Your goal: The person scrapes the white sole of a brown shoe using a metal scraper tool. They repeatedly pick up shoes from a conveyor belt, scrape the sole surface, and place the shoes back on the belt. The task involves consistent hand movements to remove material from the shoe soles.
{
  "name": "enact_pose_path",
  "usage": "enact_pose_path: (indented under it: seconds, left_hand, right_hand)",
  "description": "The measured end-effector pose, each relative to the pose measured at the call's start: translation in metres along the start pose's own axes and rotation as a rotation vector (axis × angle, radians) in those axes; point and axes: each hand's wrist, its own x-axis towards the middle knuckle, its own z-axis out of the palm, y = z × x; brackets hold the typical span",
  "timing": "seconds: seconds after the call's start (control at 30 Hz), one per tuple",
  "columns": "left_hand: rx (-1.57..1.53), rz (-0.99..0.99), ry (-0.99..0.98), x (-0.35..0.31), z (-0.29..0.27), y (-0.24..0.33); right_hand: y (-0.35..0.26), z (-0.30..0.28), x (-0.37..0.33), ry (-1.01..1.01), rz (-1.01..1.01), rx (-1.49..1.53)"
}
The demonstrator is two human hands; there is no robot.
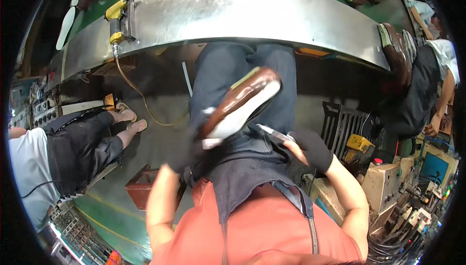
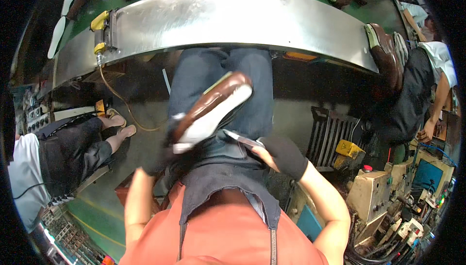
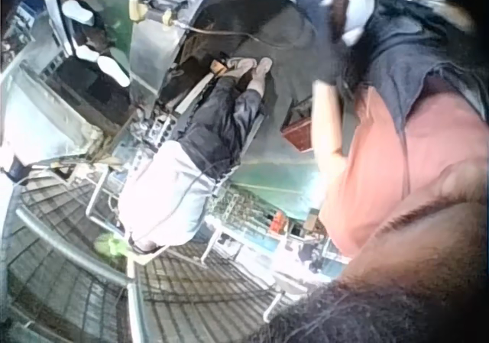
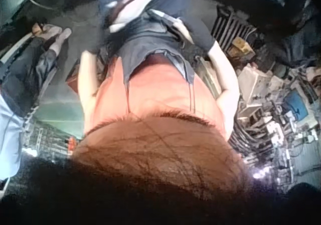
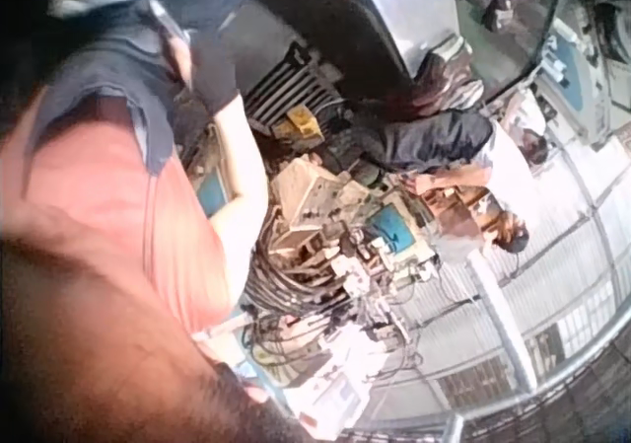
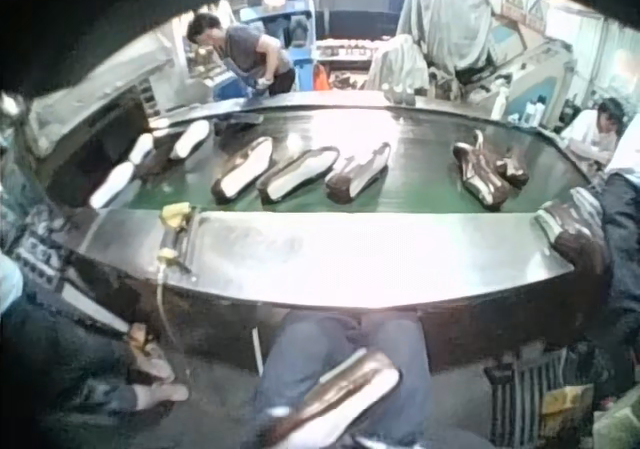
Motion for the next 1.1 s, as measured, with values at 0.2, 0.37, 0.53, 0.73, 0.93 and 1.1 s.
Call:
enact_pose_path:
  seconds: [0.2, 0.37, 0.53, 0.73, 0.93, 1.1]
  left_hand:
    - [-0.001, 0.381, 0.519, 0.094, -0.026, 0.062]
    - [-0.102, 0.274, 0.284, 0.129, 0.093, -0.015]
    - [-0.286, 0.093, 0.057, 0.110, 0.084, -0.016]
    - [-0.229, 0.189, 0.052, 0.092, 0.100, -0.020]
    - [-0.528, 0.095, -0.031, 0.117, 0.103, -0.057]
    - [0.061, 0.346, 0.412, 0.129, 0.114, -0.054]
  right_hand:
    - [-0.004, -0.006, -0.010, 0.167, 0.276, 0.376]
    - [0.007, 0.000, 0.012, 0.062, 0.340, 0.689]
    - [0.053, 0.002, 0.033, -0.012, 0.142, 0.484]
    - [-0.024, -0.018, 0.075, -0.073, 0.021, -0.467]
    - [0.051, -0.007, 0.087, 0.170, -0.365, -0.636]
    - [-0.010, -0.068, 0.079, -0.525, 0.346, 0.142]
